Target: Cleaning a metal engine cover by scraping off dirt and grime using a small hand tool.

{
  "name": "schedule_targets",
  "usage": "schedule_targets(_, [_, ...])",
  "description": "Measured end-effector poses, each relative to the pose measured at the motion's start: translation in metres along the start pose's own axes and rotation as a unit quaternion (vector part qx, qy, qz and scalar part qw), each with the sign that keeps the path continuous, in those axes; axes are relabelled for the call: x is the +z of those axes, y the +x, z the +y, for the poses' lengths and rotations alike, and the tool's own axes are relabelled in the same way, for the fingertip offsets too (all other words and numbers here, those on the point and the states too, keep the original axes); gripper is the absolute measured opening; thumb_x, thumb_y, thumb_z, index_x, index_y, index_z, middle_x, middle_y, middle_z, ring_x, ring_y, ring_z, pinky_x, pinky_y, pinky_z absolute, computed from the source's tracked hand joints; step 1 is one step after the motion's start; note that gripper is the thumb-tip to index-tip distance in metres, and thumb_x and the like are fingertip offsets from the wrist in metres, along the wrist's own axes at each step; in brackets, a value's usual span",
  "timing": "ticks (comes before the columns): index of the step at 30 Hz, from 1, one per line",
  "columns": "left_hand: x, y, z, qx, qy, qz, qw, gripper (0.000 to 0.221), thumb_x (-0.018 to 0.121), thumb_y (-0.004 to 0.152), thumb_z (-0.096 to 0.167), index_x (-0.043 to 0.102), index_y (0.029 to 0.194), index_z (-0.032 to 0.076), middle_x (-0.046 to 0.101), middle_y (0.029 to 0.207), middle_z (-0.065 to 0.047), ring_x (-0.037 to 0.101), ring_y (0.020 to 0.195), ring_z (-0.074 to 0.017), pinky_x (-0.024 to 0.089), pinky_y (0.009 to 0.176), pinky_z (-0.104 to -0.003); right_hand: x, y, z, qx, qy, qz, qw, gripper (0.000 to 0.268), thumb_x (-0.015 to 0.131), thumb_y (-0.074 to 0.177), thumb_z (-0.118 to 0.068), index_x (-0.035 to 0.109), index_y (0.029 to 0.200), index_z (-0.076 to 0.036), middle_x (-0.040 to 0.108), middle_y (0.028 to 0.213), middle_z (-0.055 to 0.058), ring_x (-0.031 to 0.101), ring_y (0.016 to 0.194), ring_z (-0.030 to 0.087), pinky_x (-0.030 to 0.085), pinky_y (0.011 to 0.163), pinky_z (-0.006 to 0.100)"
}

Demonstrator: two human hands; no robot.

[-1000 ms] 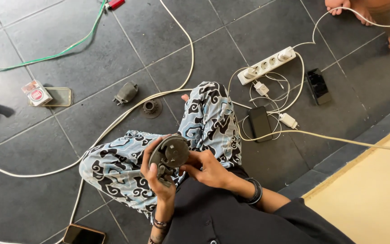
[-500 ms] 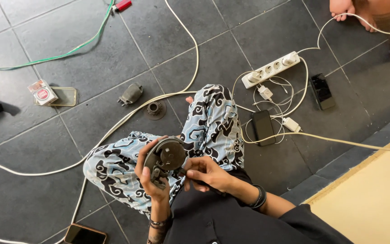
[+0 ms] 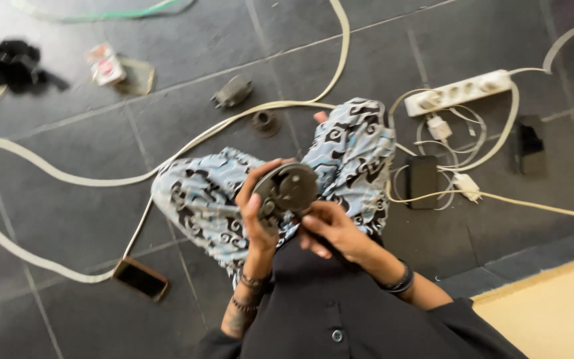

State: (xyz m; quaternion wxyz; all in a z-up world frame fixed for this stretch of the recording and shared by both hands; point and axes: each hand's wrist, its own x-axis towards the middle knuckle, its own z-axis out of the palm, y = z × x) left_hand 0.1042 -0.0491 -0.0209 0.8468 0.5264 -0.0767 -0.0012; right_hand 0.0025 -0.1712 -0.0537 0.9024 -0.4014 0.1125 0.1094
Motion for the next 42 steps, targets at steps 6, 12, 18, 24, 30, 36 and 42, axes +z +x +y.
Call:
schedule_targets(6, [0.000, 0.002, 0.005, -0.027, -0.009, 0.019, 0.999, 0.073, 0.044, 0.091, 0.054, 0.070, 0.123, -0.005, 0.074, 0.110, -0.022, 0.072, 0.098, -0.0228, 0.057, 0.089, -0.037, -0.003, 0.005, -0.018, 0.014, -0.027, -0.035, 0.999, 0.011, 0.049, 0.102, -0.001, 0.055, 0.107, 0.008, 0.061, 0.057, 0.032, 0.055, 0.025, 0.023, 0.044, 0.020, 0.030])
schedule_targets(12, [-0.011, -0.001, 0.001, -0.048, -0.041, 0.036, 0.997, 0.068, 0.042, 0.097, 0.049, 0.069, 0.128, -0.005, 0.073, 0.113, -0.021, 0.068, 0.101, -0.0200, 0.057, 0.090, -0.037, -0.013, 0.003, -0.033, 0.028, -0.055, -0.052, 0.997, 0.016, 0.046, 0.103, -0.004, 0.052, 0.106, 0.011, 0.056, 0.051, 0.023, 0.052, 0.020, 0.018, 0.043, 0.017, 0.028])
schedule_targets(18, [-0.001, -0.002, 0.001, -0.083, -0.062, 0.027, 0.994, 0.065, 0.042, 0.100, 0.048, 0.069, 0.131, -0.003, 0.073, 0.117, -0.019, 0.068, 0.107, -0.0206, 0.056, 0.093, -0.038, 0.007, 0.016, -0.021, 0.038, 0.017, 0.002, 0.999, 0.021, 0.043, 0.105, -0.003, 0.054, 0.111, 0.013, 0.052, 0.053, 0.021, 0.046, 0.021, 0.014, 0.037, 0.015, 0.023])
schedule_targets(24, [-0.004, -0.005, -0.002, -0.086, -0.068, 0.039, 0.993, 0.066, 0.043, 0.101, 0.049, 0.068, 0.132, -0.003, 0.072, 0.121, -0.018, 0.067, 0.110, -0.0198, 0.055, 0.095, -0.036, -0.027, -0.001, -0.026, 0.043, -0.001, -0.005, 0.999, 0.021, 0.047, 0.104, -0.004, 0.054, 0.113, 0.014, 0.051, 0.050, 0.021, 0.045, 0.019, 0.011, 0.039, 0.013, 0.023])
schedule_targets(30, [0.000, -0.007, -0.001, -0.098, -0.093, 0.010, 0.991, 0.064, 0.041, 0.103, 0.047, 0.066, 0.136, -0.002, 0.071, 0.123, -0.019, 0.069, 0.112, -0.0215, 0.056, 0.097, -0.038, -0.008, 0.008, -0.027, 0.036, 0.011, 0.002, 0.999, 0.024, 0.044, 0.103, -0.001, 0.056, 0.116, 0.015, 0.051, 0.051, 0.020, 0.044, 0.020, 0.009, 0.039, 0.014, 0.021])
schedule_targets(36, [-0.007, -0.009, -0.010, -0.125, -0.136, 0.007, 0.983, 0.068, 0.037, 0.106, 0.048, 0.059, 0.143, -0.004, 0.068, 0.127, -0.025, 0.066, 0.116, -0.0272, 0.055, 0.099, -0.043, -0.014, 0.006, -0.028, 0.054, 0.022, -0.009, 0.998, 0.021, 0.045, 0.105, -0.004, 0.057, 0.113, 0.012, 0.051, 0.051, 0.018, 0.047, 0.022, 0.008, 0.041, 0.015, 0.021])
schedule_targets(42, [-0.016, -0.012, -0.022, -0.152, -0.168, 0.011, 0.974, 0.066, 0.034, 0.107, 0.049, 0.053, 0.148, 0.001, 0.067, 0.127, -0.023, 0.067, 0.112, -0.0256, 0.057, 0.094, -0.041, -0.020, 0.007, -0.020, 0.112, 0.219, -0.056, 0.968, 0.023, 0.039, 0.108, -0.002, 0.048, 0.118, 0.016, 0.047, 0.056, 0.014, 0.047, 0.024, 0.010, 0.041, 0.018, 0.022])
